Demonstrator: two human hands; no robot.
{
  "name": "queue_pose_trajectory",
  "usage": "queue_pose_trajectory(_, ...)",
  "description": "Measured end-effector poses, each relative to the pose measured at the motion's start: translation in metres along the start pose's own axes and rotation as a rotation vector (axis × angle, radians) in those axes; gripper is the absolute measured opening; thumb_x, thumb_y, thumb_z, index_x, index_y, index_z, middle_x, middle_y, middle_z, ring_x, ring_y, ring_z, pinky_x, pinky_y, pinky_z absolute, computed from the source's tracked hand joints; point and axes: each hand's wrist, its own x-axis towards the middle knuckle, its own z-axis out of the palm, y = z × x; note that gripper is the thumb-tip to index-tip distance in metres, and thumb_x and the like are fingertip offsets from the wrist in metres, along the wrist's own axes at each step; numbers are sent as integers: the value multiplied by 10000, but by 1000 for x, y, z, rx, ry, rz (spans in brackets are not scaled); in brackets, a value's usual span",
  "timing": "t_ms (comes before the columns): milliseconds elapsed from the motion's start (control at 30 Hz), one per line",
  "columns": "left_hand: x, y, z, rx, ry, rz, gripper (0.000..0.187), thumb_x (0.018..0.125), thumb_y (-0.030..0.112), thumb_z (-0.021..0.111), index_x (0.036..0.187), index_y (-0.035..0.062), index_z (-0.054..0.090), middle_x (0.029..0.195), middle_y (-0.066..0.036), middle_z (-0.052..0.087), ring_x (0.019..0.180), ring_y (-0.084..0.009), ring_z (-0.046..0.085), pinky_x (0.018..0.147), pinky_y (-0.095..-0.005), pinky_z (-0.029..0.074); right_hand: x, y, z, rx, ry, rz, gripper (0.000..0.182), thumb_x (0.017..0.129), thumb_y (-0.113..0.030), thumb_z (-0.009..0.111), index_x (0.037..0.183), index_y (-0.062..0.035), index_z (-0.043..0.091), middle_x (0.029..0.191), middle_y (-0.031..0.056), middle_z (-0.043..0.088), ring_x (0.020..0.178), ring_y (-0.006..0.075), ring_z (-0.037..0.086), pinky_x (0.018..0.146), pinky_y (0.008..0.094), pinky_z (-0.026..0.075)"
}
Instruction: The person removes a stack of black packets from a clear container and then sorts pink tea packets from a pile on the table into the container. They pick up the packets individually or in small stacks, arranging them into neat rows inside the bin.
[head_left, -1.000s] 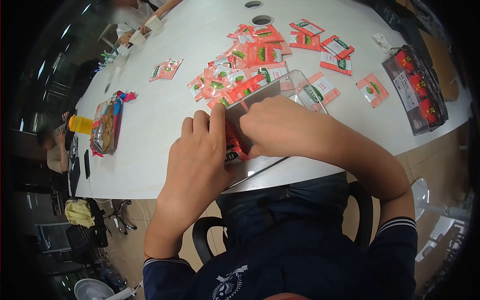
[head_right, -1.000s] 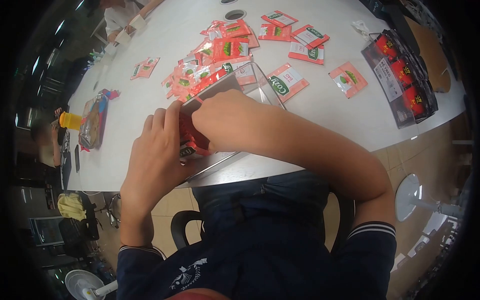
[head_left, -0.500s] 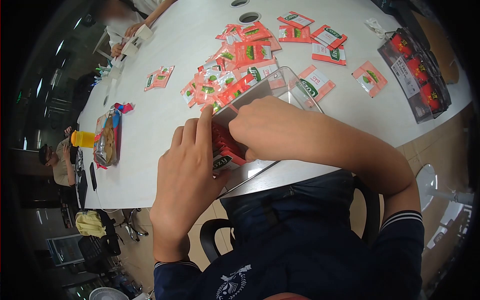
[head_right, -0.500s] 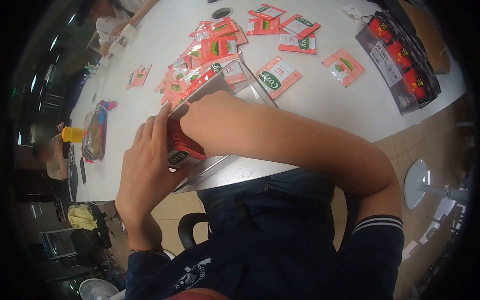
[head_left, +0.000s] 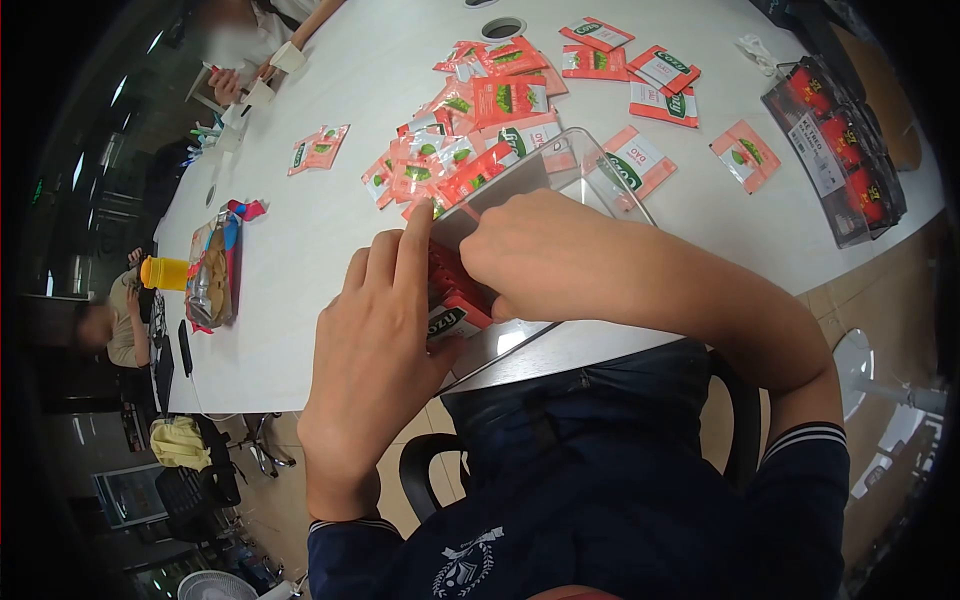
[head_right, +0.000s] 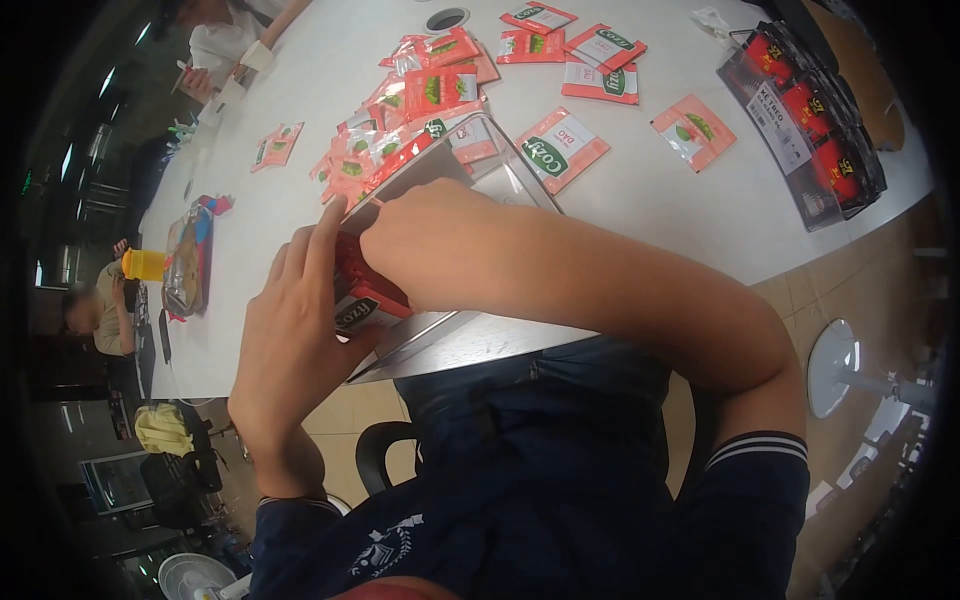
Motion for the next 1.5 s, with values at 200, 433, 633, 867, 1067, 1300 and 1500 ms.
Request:
queue_pose_trajectory(200,0,0,2,-10,12,-2,1101,664,168,936,1588,62,348,1262,-158,594,1139,-376,617,886,-460,562,0,-2,-4,5,-33,10,253,807,-225,850,851,13,776,772,215,729,781,380,746,703,468,582)
queue_pose_trajectory(433,0,-1,1,-36,1,-5,1105,656,155,934,1589,69,349,1264,-155,595,1154,-376,615,888,-461,562,-1,-1,-3,29,-29,-9,267,810,-240,851,842,13,771,755,218,719,772,387,740,707,471,578)
queue_pose_trajectory(633,0,0,1,-45,-7,-16,1105,657,145,932,1592,69,348,1270,-152,594,1165,-377,614,891,-460,564,0,-4,-11,77,-137,14,306,811,-275,850,827,18,763,729,210,710,754,386,734,701,472,576)
queue_pose_trajectory(867,0,0,0,-67,4,-6,1130,645,155,945,1599,88,344,1272,-147,592,1172,-372,613,891,-462,565,2,-3,-4,67,-101,4,329,831,-304,831,823,17,763,727,209,711,741,382,733,696,473,578)
queue_pose_trajectory(1067,0,1,-2,-97,-18,-21,1149,637,167,954,1607,112,340,1281,-141,590,1186,-370,610,898,-461,564,4,-4,0,10,-125,21,288,813,-295,829,928,-34,787,871,145,775,847,326,770,749,434,612)
queue_pose_trajectory(1300,0,0,-2,-104,-29,-26,1163,634,163,958,1614,122,334,1294,-143,586,1187,-378,605,912,-471,558,2,-3,0,67,-83,-18,337,827,-307,825,821,25,764,729,214,711,731,387,729,692,473,581)
queue_pose_trajectory(1500,-1,-5,-4,-153,-30,-4,1194,615,162,970,1622,136,329,1303,-150,592,1197,-389,599,934,-478,543,0,-3,-5,123,-98,-10,349,842,-318,814,819,27,763,715,218,703,716,385,724,684,475,575)
